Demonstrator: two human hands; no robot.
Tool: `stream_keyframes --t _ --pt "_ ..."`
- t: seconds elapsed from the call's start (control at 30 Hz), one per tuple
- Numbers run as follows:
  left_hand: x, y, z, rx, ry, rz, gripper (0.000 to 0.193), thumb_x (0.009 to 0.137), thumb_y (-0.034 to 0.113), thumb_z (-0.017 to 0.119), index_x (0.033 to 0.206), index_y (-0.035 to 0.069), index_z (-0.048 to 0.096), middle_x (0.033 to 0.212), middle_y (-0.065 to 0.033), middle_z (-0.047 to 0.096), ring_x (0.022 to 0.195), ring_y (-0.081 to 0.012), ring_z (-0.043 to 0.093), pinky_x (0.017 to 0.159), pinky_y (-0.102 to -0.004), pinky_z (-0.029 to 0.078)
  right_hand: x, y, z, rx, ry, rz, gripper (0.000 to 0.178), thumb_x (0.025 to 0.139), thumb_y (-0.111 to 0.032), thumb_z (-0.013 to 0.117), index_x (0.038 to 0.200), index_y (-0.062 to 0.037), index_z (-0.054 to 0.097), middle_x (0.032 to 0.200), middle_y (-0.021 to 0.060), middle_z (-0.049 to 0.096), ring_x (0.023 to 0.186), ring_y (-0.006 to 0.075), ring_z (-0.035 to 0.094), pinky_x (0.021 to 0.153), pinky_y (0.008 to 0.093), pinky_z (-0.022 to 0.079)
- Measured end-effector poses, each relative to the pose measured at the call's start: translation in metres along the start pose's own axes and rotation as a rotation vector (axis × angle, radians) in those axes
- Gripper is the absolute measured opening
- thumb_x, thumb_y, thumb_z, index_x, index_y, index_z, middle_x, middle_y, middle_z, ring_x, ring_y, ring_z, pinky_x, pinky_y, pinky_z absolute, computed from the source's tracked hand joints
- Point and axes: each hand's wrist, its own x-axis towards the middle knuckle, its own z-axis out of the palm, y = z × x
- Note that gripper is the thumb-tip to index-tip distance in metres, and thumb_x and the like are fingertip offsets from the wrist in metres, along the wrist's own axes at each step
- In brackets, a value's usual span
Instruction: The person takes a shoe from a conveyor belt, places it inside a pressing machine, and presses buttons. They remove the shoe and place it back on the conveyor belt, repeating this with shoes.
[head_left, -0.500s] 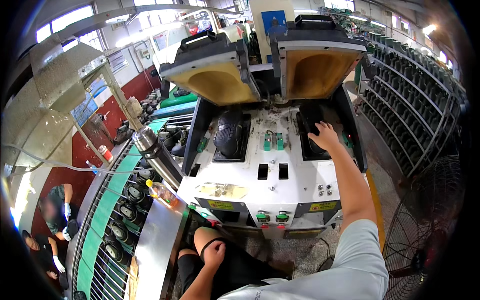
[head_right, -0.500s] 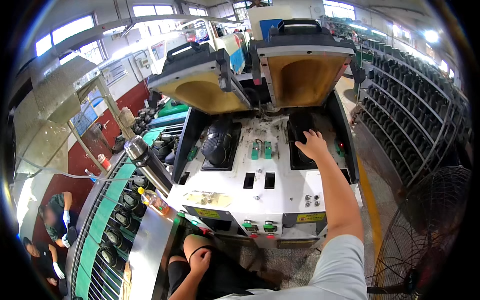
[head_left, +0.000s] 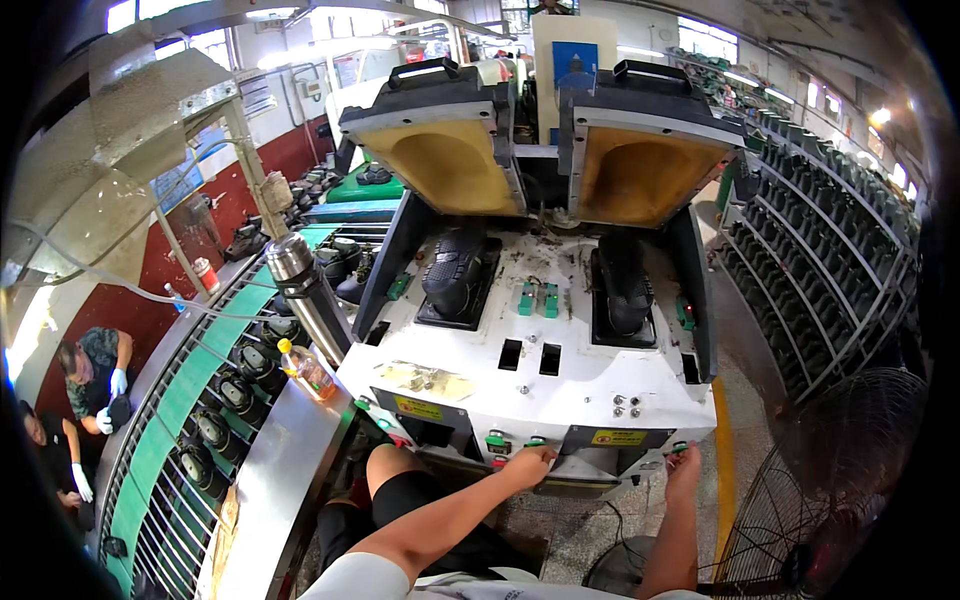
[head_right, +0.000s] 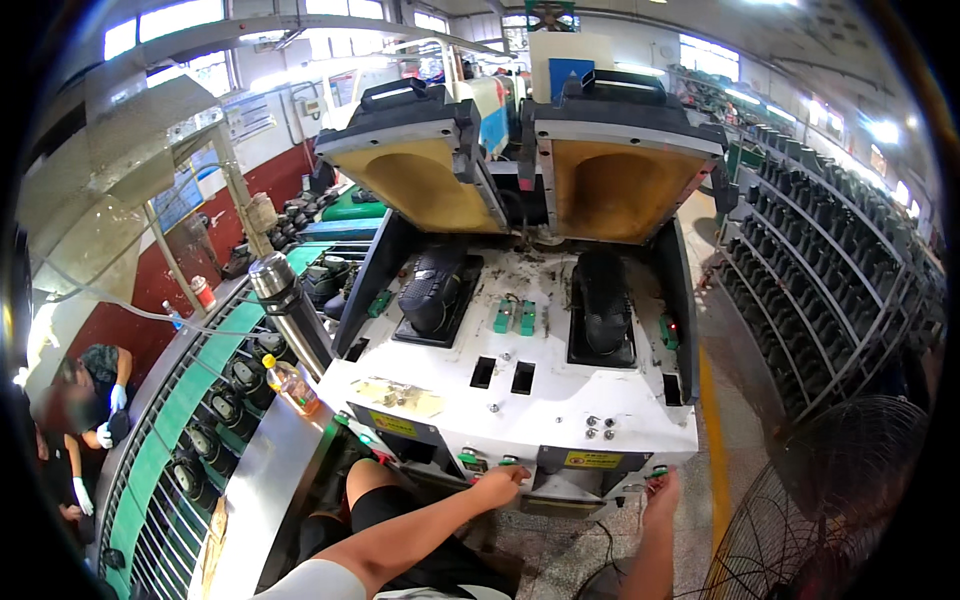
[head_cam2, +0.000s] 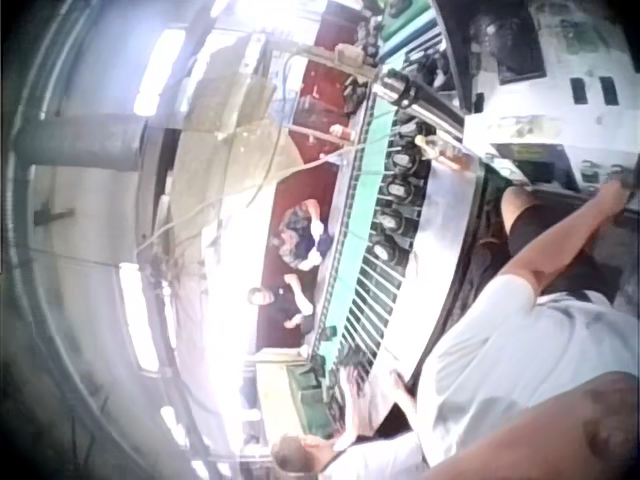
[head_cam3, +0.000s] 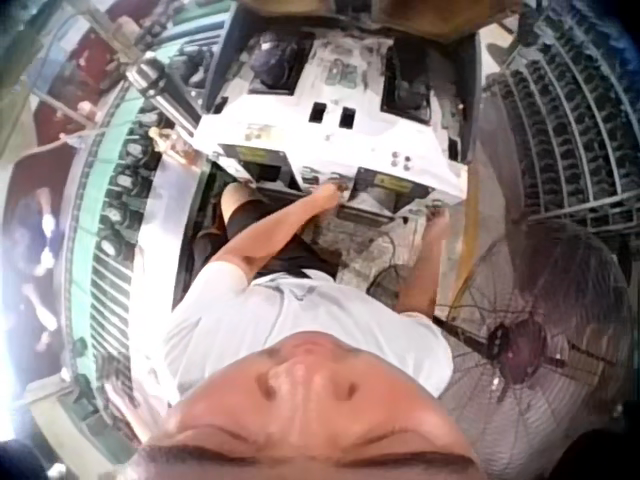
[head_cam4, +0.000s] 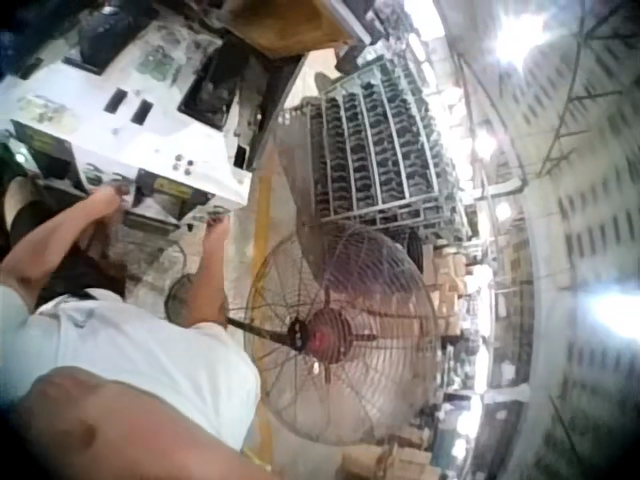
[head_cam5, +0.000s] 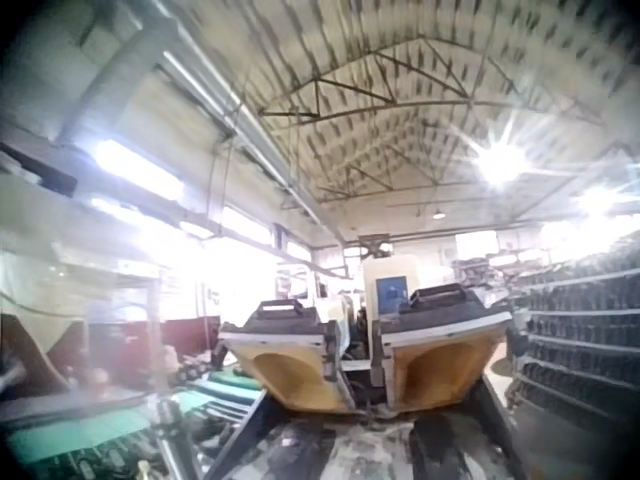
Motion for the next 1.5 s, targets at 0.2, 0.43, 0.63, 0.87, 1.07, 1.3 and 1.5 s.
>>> stream_keyframes --t 0.2,0.43,0.63,0.87,1.07,1.3,1.5 --pt "-0.031 -0.031 -0.036 0.011 0.047 -0.054 0.032 0.094 0.027 0.046 0.105 0.004 0.064 0.088 -0.0142 0.066 0.076 -0.0261 0.061 0.071 -0.0387 0.047 0.001 0.057 -0.015 -0.445 -0.215 -0.175 0.022 0.089 -0.03 0.055 0.078 -0.0108 0.056 0.067 0.0008 0.053 0.063 0.0143 0.051 0.058 0.032 0.039" --pt "-0.172 -0.088 -0.073 -0.376 0.46 -0.151 0.022 0.09 0.014 0.055 0.1 -0.002 0.066 0.08 -0.008 0.067 0.075 -0.0153 0.064 0.072 -0.0282 0.051 -0.12 0.128 0.042 -0.993 -0.757 -0.31 0.02 0.081 -0.017 0.069 0.079 0.0022 0.062 0.064 0.0077 0.06 0.059 0.0144 0.055 0.056 0.0322 0.044" --pt "-0.257 -0.106 -0.118 -0.52 0.942 -0.213 0.017 0.089 0.005 0.049 0.092 -0.003 0.064 0.073 -0.0073 0.064 0.063 -0.0129 0.059 0.06 -0.0246 0.048 -0.134 0.161 0.028 -1.058 -0.868 -0.34 0.018 0.079 -0.016 0.069 0.076 0.0005 0.061 0.063 0.0065 0.059 0.057 0.0127 0.052 0.056 0.0312 0.043" --pt "-0.308 -0.133 -0.117 -0.443 1.134 -0.344 0.017 0.089 0.004 0.05 0.091 -0.004 0.064 0.072 -0.007 0.062 0.064 -0.0139 0.059 0.059 -0.0261 0.048 -0.111 0.156 0.011 -1.191 -0.676 -0.316 0.019 0.08 -0.019 0.07 0.077 -0.0018 0.063 0.066 0.0089 0.064 0.062 0.0212 0.062 0.062 0.0349 0.048" --pt "-0.31 -0.146 -0.125 -0.47 1.154 -0.365 0.018 0.09 0.006 0.05 0.091 -0.003 0.065 0.072 -0.0064 0.062 0.063 -0.0127 0.058 0.059 -0.0252 0.048 -0.105 0.168 0.003 -1.162 -0.727 -0.385 0.018 0.078 -0.016 0.07 0.075 -0.0005 0.062 0.065 0.0088 0.062 0.058 0.0191 0.059 0.06 0.0341 0.048" --pt "-0.318 -0.167 -0.151 -0.374 1.169 -0.366 0.017 0.088 0.007 0.052 0.091 -0.003 0.065 0.07 -0.0065 0.063 0.063 -0.0126 0.059 0.06 -0.0248 0.048 -0.147 0.158 0.043 -1.059 -0.862 -0.444 0.013 0.076 -0.012 0.07 0.074 -0.0021 0.062 0.063 0.0082 0.06 0.056 0.0187 0.058 0.055 0.0318 0.046" --pt "-0.344 -0.188 -0.197 -0.155 1.387 -0.516 0.018 0.083 0.012 0.057 0.084 -0.002 0.068 0.067 -0.0093 0.066 0.063 -0.0158 0.063 0.06 -0.0281 0.049 -0.196 0.156 0.14 -0.759 -1.173 -0.704 0.01 0.072 -0.007 0.069 0.079 -0.0045 0.063 0.065 0.0081 0.058 0.056 0.0222 0.058 0.053 0.0306 0.046"
